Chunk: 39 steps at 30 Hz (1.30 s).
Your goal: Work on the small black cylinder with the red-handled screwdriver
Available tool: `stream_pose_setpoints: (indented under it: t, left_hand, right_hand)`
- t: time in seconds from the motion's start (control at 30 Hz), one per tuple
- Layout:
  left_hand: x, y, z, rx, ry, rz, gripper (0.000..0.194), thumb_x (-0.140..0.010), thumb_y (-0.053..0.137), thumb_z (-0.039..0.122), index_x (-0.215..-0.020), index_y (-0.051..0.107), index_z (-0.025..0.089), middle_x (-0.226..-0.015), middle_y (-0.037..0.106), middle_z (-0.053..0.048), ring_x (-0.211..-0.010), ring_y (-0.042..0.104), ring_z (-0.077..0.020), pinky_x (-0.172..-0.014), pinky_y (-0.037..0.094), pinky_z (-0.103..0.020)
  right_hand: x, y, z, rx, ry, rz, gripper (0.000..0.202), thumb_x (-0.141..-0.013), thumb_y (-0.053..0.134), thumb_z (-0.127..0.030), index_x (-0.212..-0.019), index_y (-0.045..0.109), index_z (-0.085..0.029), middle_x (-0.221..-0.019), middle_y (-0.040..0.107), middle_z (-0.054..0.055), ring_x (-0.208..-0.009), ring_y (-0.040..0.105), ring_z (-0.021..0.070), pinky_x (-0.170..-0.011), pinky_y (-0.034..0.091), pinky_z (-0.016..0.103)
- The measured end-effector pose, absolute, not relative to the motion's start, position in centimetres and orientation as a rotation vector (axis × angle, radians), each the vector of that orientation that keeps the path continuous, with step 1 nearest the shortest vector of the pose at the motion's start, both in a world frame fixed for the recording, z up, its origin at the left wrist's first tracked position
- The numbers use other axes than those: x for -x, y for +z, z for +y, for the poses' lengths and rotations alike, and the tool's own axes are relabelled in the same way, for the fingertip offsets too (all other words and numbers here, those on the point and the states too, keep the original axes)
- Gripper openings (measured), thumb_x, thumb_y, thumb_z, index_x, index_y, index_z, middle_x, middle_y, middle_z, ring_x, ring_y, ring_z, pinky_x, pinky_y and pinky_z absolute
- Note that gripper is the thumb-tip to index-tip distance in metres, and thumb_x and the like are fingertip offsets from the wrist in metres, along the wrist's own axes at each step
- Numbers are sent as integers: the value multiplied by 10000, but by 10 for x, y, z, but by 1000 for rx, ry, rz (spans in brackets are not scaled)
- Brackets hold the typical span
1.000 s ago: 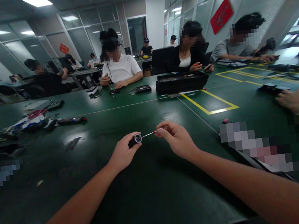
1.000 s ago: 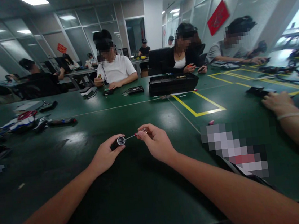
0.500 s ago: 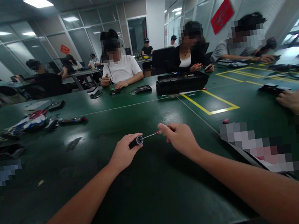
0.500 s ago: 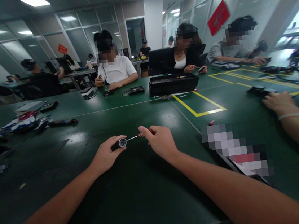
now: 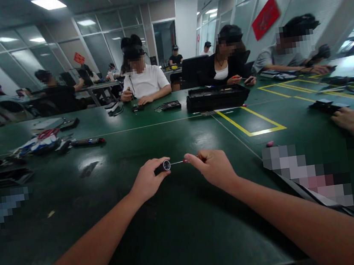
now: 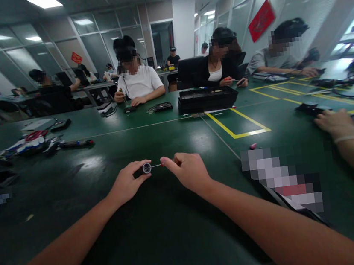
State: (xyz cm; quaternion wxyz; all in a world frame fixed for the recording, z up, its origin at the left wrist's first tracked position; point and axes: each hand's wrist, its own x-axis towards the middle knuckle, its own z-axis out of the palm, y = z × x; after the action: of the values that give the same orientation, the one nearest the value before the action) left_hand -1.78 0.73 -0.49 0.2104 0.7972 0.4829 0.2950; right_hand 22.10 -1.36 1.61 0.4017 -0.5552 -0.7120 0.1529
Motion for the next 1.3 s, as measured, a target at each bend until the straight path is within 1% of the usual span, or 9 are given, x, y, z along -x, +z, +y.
stream_pose_setpoints:
  t: [0.1, 0.2, 0.3, 0.5, 0.67, 0.73, 0.97, 1.13, 1.3]
  left_hand:
    - [18, -4, 7, -2212, 817, 1343, 388, -883, 675, 209, -1262, 643, 289, -1122, 681, -18, -1065, 598, -226, -953, 457, -394]
    - [18, -4, 8, -2212, 820, 1356, 388, -886, 670, 215, -1266, 640, 288, -1122, 680, -23, -1068, 595, -230, -958, 452, -402]
    - [18, -5, 9, -2220, 816, 1365, 385, -895, 655, 234, -1276, 631, 285, -1139, 677, -33, -1080, 589, -237, -963, 447, -415]
    - [15, -6, 7, -2231, 796, 1337, 377, -900, 649, 267, -1276, 631, 284, -1121, 675, -39, -1059, 592, -239, -954, 454, -415]
    - [15, -3, 6, -2206, 828, 1351, 378, -900, 647, 254, -1277, 628, 282, -1135, 669, -40, -1067, 597, -235, -956, 458, -408]
    - [15, -3, 7, -2201, 844, 1364, 382, -899, 650, 248, -1278, 628, 278, -1145, 667, -43, -1076, 597, -235, -963, 456, -408]
    - [15, -6, 8, -2232, 834, 1341, 376, -890, 668, 231, -1262, 640, 274, -1111, 675, -35, -1051, 602, -229, -948, 454, -401]
    - [14, -3, 6, -2253, 792, 1353, 377, -896, 665, 245, -1271, 634, 274, -1135, 677, -47, -1065, 598, -240, -949, 462, -419]
    - [11, 1, 4, -2427, 825, 1279, 365, -927, 634, 254, -1290, 617, 294, -1200, 672, -36, -1134, 575, -240, -1102, 349, -506]
  right_hand:
    - [-223, 20, -14, 1325, 393, -1888, 448, -926, 578, -554, -657, 637, -201, -536, 592, -15, -488, 529, 126, -494, 342, 265]
    - [-225, 24, -14, 1201, 503, -1953, 207, -957, 564, -369, -985, 691, -207, -745, 712, 8, -656, 651, 154, -598, 436, 268]
    - [-224, 23, -14, 1110, 617, -1961, 222, -966, 519, -279, -1143, 635, -212, -837, 719, 13, -751, 672, 159, -663, 461, 275]
    - [-218, 13, -15, 1203, 653, -1832, 391, -1031, 370, -456, -957, 681, -230, -686, 613, -6, -595, 560, 151, -581, 390, 294]
    - [-217, 13, -17, 1170, 667, -1777, 241, -997, 430, -336, -1184, 550, -241, -877, 653, 30, -726, 592, 186, -663, 440, 323]
    - [-217, 15, -17, 1128, 703, -1799, 217, -983, 450, -315, -1172, 528, -243, -910, 646, 32, -798, 607, 196, -715, 454, 331]
    - [-215, 15, -19, 1198, 717, -1769, 210, -1004, 403, -362, -1088, 552, -241, -830, 621, 9, -696, 570, 172, -642, 416, 315]
    - [-211, 12, -13, 1061, 956, -1509, 200, -908, 576, -397, -1016, 569, -229, -901, 651, 30, -821, 617, 185, -759, 478, 332]
    - [-215, 3, 4, 1017, 1368, -1025, 283, -857, 576, -496, -865, 574, -213, -659, 536, -27, -599, 520, 150, -624, 457, 317]
